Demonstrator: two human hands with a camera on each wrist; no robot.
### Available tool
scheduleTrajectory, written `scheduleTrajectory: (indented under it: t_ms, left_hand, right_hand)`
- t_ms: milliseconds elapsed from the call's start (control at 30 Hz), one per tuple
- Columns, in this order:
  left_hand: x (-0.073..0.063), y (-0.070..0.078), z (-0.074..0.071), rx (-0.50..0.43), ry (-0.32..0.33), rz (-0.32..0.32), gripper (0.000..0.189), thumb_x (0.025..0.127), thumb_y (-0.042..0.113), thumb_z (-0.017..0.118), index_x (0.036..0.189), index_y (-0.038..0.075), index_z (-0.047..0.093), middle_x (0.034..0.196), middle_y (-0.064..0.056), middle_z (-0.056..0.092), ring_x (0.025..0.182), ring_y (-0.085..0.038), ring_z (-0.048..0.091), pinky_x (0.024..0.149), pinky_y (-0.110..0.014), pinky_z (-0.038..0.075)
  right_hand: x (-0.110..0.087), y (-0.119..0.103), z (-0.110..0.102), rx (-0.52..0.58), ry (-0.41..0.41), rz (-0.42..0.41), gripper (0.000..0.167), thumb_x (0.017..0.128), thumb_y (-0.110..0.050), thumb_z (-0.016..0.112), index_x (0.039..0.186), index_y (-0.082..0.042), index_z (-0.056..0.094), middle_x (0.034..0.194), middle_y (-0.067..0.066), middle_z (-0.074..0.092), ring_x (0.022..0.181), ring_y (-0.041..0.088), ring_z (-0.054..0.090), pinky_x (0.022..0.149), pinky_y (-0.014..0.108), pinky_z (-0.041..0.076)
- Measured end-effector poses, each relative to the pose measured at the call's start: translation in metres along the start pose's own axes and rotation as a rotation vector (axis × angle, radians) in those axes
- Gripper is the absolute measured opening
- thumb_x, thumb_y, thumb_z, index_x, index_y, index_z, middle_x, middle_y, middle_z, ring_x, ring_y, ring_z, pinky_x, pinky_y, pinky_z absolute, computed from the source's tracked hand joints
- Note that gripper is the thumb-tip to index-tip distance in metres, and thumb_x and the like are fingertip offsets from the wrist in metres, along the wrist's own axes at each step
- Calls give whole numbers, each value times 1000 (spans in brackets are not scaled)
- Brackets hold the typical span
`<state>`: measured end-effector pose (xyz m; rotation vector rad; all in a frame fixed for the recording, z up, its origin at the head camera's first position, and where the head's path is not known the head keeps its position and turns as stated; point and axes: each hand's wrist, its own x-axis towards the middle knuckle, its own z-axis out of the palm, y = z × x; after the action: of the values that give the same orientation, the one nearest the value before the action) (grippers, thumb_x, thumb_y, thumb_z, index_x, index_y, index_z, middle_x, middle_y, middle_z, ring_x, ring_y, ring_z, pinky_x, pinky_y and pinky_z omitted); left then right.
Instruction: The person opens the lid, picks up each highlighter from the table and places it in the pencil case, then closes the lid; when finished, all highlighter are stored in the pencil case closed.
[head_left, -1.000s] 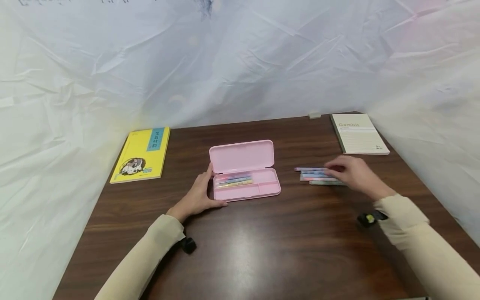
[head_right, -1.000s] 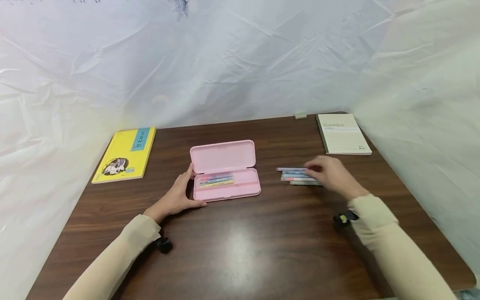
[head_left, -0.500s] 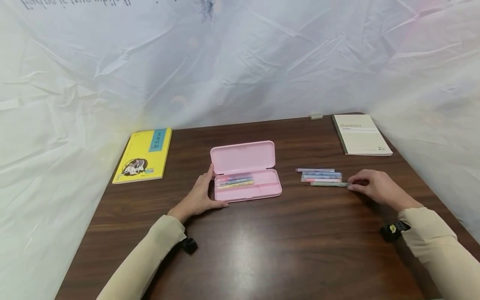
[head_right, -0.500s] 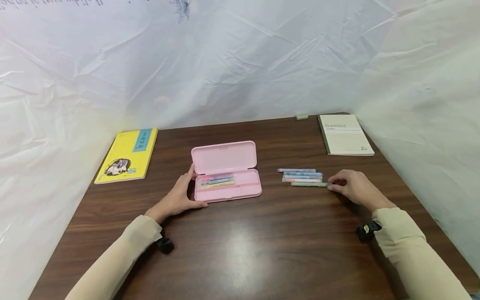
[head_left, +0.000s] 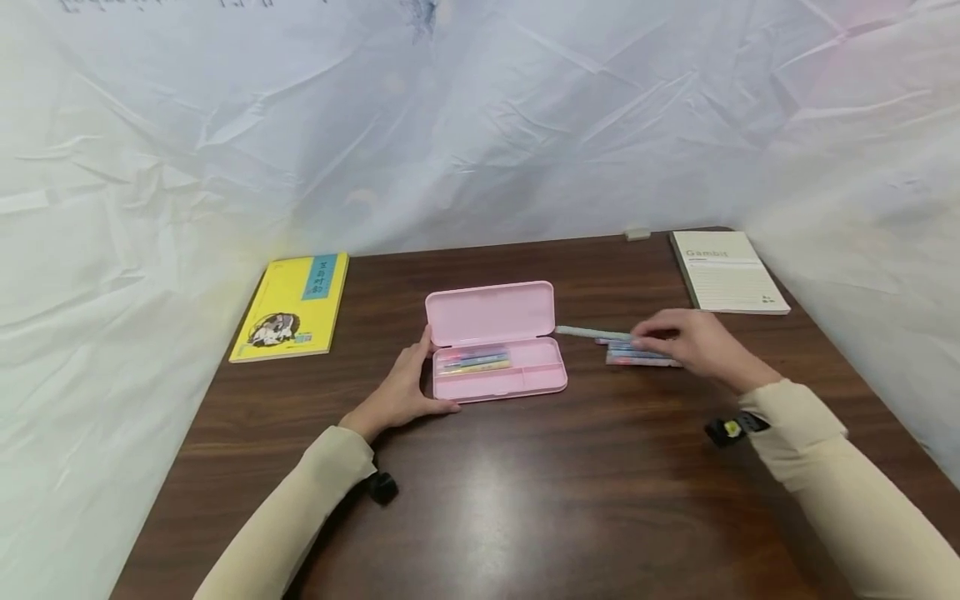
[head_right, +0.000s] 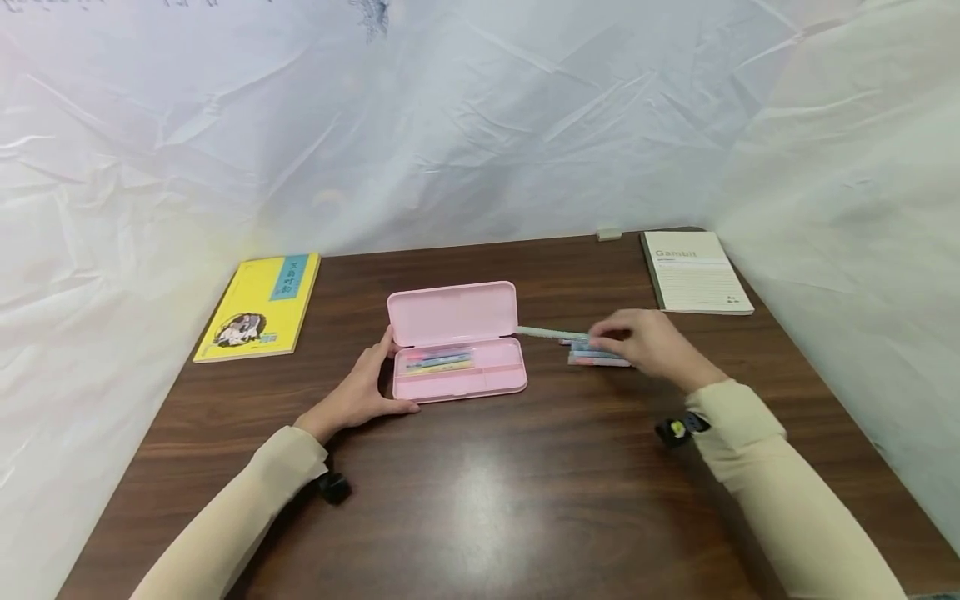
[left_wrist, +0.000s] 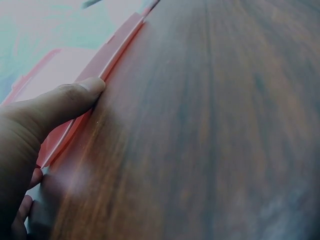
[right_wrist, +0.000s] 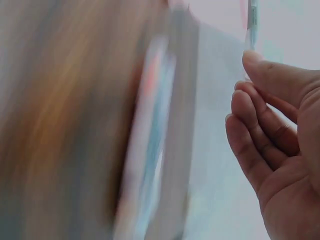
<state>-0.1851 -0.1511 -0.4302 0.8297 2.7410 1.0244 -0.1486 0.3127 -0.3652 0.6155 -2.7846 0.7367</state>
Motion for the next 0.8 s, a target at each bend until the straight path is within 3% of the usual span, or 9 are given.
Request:
scheduleTrajectory:
  t_ms: [167,333,533,800]
  left_hand:
    - [0,0,0,7,0,1,138,70,52,88,159,24,-13,144,0,39,129,-23,32,112,-52,29]
    - [1,0,1,4,5,3,139,70,50,89,159,23,-13,145,1,39,130,-24,32,112,-52,28]
    - [2,-1,3,2,12,13,138,70,51,88,159,23,-13,146,1,39,130,-23,33,112,-52,28]
    - [1,-2,2,-11,20,15,138,69,54,87,159,25,-12,143,3,41,129,-21,34,112,-51,29]
  right_hand:
    - [43,-46,33,119,-73,-129,6,88,-19,78,94,-17,79,89,-7,70,73,10,62,66,28,50]
    - [68,-84,63,142,-207,-196,8,89,-23,77,94,-17,79,85,-8,68,76,8,58,71,30,50]
    - [78,-103,87,146,-313,-183,5,90,-19,76,91,-15,78,83,-8,68,74,7,57,70,28,50]
    - [74,-109,104,81,-260,-225,6,88,-13,77,93,-9,79,87,-2,69,79,10,59,76,32,53]
